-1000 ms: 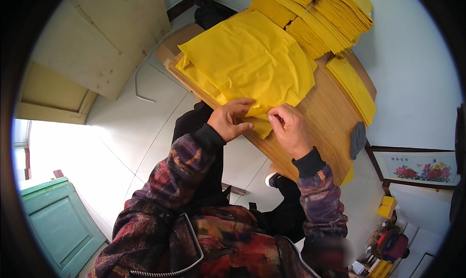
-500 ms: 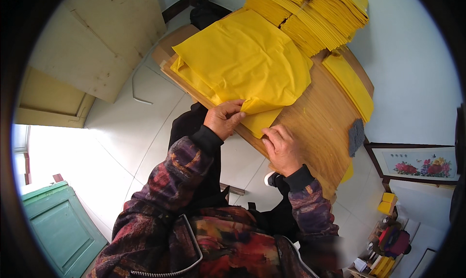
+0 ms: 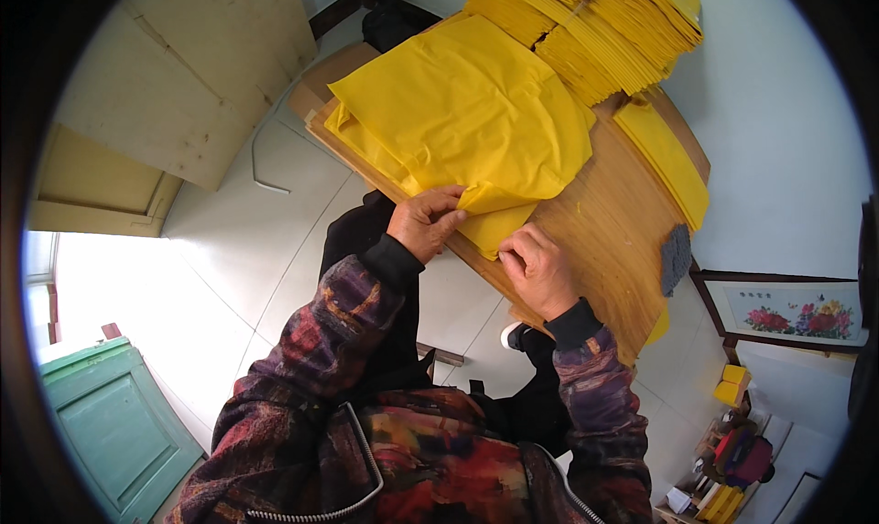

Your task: The person folds yellow poly mailers one by one on a low wooden table. They align edges, fold the mailer in half, and press the crease before stacking the folded mailer on a growing pile.

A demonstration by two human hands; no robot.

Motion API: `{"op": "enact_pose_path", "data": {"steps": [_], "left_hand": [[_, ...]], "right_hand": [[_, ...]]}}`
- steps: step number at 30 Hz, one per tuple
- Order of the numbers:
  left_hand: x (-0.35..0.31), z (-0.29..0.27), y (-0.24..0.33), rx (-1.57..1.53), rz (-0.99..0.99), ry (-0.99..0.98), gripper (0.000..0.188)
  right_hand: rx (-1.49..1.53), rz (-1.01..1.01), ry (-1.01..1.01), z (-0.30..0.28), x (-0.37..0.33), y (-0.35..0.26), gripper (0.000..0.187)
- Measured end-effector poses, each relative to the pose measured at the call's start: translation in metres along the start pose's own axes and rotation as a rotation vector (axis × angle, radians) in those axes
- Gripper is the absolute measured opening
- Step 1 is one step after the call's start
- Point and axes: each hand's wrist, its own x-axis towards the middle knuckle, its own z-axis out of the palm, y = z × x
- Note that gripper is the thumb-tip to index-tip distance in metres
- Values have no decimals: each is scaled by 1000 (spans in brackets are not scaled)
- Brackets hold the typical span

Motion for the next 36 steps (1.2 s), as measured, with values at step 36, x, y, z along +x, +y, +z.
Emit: {"op": "enact_pose_path", "data": {"steps": [36], "left_hand": [[1, 3, -10, 337, 309, 81, 17]], "right_hand": [[167, 196, 215, -13, 26, -16, 8]]}}
